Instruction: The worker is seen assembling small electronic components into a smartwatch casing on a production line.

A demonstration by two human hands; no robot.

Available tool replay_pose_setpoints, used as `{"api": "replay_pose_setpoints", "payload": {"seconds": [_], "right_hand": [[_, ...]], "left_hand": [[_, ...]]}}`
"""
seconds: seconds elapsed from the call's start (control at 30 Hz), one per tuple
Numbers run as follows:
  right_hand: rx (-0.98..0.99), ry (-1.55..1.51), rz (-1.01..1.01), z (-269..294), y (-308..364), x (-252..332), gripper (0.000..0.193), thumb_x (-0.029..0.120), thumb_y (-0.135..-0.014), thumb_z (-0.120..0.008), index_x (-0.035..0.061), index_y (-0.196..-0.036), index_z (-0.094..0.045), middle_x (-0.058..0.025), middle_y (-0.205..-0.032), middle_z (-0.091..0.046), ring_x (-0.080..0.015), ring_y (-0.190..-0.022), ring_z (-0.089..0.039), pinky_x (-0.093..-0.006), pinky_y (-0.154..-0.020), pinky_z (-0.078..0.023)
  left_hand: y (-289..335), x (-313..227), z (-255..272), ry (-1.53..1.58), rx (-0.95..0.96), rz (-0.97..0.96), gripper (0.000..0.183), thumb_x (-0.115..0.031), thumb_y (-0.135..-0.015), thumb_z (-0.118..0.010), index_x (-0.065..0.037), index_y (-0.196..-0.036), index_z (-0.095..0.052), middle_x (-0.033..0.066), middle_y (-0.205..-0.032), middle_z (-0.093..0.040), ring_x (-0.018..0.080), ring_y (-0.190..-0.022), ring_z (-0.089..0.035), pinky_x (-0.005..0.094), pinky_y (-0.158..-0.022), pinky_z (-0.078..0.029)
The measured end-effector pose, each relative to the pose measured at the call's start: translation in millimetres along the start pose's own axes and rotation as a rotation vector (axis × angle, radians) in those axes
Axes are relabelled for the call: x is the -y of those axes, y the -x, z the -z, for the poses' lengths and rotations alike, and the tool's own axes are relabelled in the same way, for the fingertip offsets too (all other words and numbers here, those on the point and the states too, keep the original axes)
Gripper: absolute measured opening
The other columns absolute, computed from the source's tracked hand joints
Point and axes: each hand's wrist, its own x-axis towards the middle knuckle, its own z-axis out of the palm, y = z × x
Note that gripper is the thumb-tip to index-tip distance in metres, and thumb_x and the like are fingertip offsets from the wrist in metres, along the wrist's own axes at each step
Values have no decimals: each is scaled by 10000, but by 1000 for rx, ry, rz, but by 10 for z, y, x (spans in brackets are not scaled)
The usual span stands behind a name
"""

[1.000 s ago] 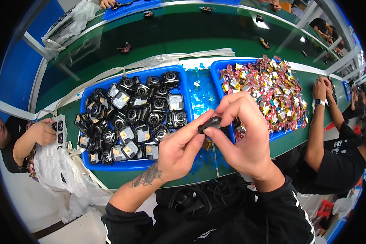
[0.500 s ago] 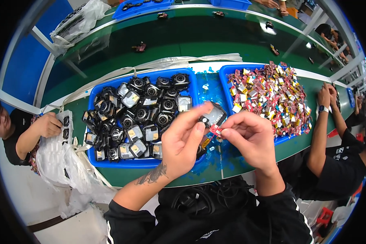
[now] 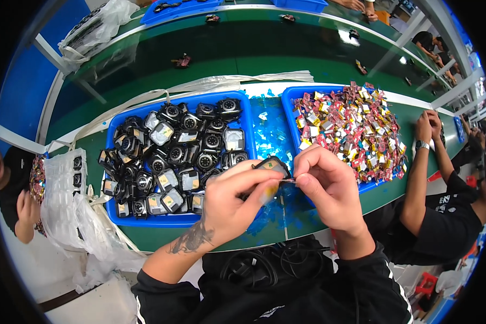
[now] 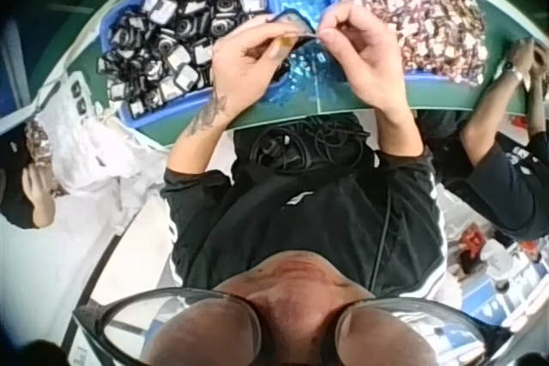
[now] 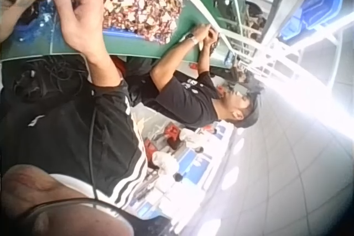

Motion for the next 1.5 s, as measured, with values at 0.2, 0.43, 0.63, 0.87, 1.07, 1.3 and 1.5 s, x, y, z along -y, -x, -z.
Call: {"api": "replay_pose_setpoints", "payload": {"seconds": [0.2,0.43,0.63,0.87,1.07,1.3,1.5], "right_hand": [[-88,142,1,-118,31,56,177,-28,-869,-660,-8,-1022,-574,-44,-927,-593,-77,-833,-584,-225,-699,-494],[-180,252,-45,-81,-45,18,218,-39,-812,-717,9,-947,-553,-32,-868,-615,-82,-763,-606,-220,-660,-492],[-154,511,11,-68,-99,42,293,-69,-781,-723,41,-928,-494,-19,-830,-566,-76,-756,-585,-206,-674,-479],[-124,490,-18,-126,-100,24,289,-86,-781,-708,27,-949,-503,-37,-929,-554,-85,-818,-581,-214,-694,-523],[-159,428,7,-204,-99,-27,290,-58,-779,-714,11,-1021,-569,-56,-941,-590,-123,-835,-629,-252,-697,-560],[99,359,-170,-125,-506,111,365,-37,-808,-671,28,-1145,-545,-11,-893,-553,-71,-819,-572,-222,-712,-527],[316,317,-287,143,-1581,96,393,-6,-815,-687,-2,-1167,-514,-70,-852,-658,-103,-768,-642,-243,-720,-528]], "left_hand": [[28,112,-111,560,6,291,209,1,-945,-575,93,-1121,-639,112,-1081,-645,146,-964,-655,245,-855,-541],[-6,124,-117,512,-2,189,403,79,-907,-564,52,-1308,-530,126,-1247,-604,160,-1116,-602,307,-958,-506],[-1,142,-113,492,18,203,457,104,-894,-547,20,-1342,-518,130,-1320,-569,153,-1126,-595,285,-939,-512],[-18,129,-180,526,-52,209,469,114,-867,-552,25,-1321,-476,132,-1224,-608,148,-1084,-614,265,-896,-516],[1,133,-166,520,-140,196,401,107,-868,-557,29,-1257,-499,122,-1164,-614,150,-1055,-626,250,-806,-548],[-54,188,-92,628,-208,180,410,80,-884,-573,18,-1280,-483,120,-1156,-569,157,-952,-651,267,-754,-590],[-98,153,-26,469,-417,80,721,31,-919,-570,-70,-1498,-153,225,-1460,-308,230,-1105,-618,298,-837,-547]]}}
